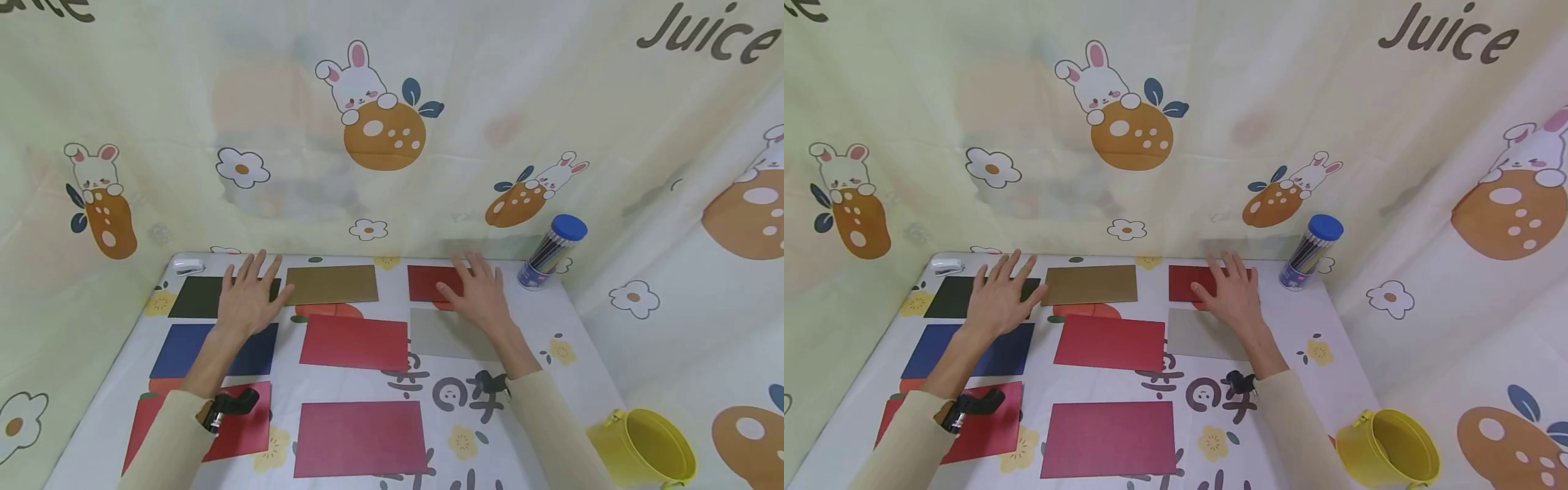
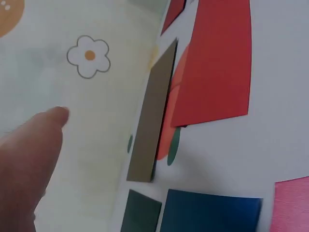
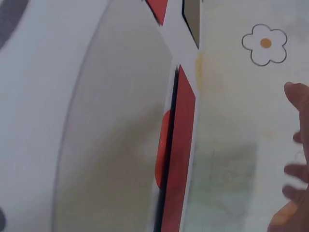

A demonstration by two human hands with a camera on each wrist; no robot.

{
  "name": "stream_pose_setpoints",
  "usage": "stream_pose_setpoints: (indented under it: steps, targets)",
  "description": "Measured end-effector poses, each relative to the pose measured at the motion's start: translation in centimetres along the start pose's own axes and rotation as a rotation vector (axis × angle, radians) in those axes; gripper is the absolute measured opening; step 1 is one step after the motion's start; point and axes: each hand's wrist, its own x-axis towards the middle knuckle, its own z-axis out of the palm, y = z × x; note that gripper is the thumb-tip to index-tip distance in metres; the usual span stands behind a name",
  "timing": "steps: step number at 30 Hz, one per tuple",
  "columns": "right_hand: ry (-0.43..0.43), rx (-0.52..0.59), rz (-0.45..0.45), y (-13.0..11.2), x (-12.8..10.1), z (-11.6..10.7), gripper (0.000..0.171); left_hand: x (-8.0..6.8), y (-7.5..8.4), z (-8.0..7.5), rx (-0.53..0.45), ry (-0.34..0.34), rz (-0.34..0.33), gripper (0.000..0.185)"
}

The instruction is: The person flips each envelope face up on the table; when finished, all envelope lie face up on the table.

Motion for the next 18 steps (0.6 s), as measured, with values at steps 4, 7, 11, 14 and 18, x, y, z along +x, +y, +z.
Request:
stream_pose_setpoints:
  steps: [4, 7, 11, 14, 18]
  targets:
    - [-0.050, 0.138, -0.087, -0.9, -1.6, 0.2, 0.070, -1.3, 0.5, 0.0, -0.062, -0.002, 0.076, 0.070]
    - [-0.133, 0.201, -0.109, -1.8, -3.1, 0.8, 0.061, -2.6, 0.8, 0.4, -0.094, -0.042, 0.131, 0.064]
    - [-0.221, 0.201, -0.122, -3.3, -5.1, 2.4, 0.054, -4.1, 1.2, 1.5, -0.098, -0.117, 0.167, 0.058]
    - [-0.268, 0.206, -0.127, -4.2, -6.5, 3.6, 0.051, -5.1, 1.4, 2.5, -0.111, -0.146, 0.181, 0.055]
    - [-0.335, 0.237, -0.158, -5.1, -7.9, 4.7, 0.050, -6.0, 1.7, 3.5, -0.124, -0.175, 0.191, 0.051]
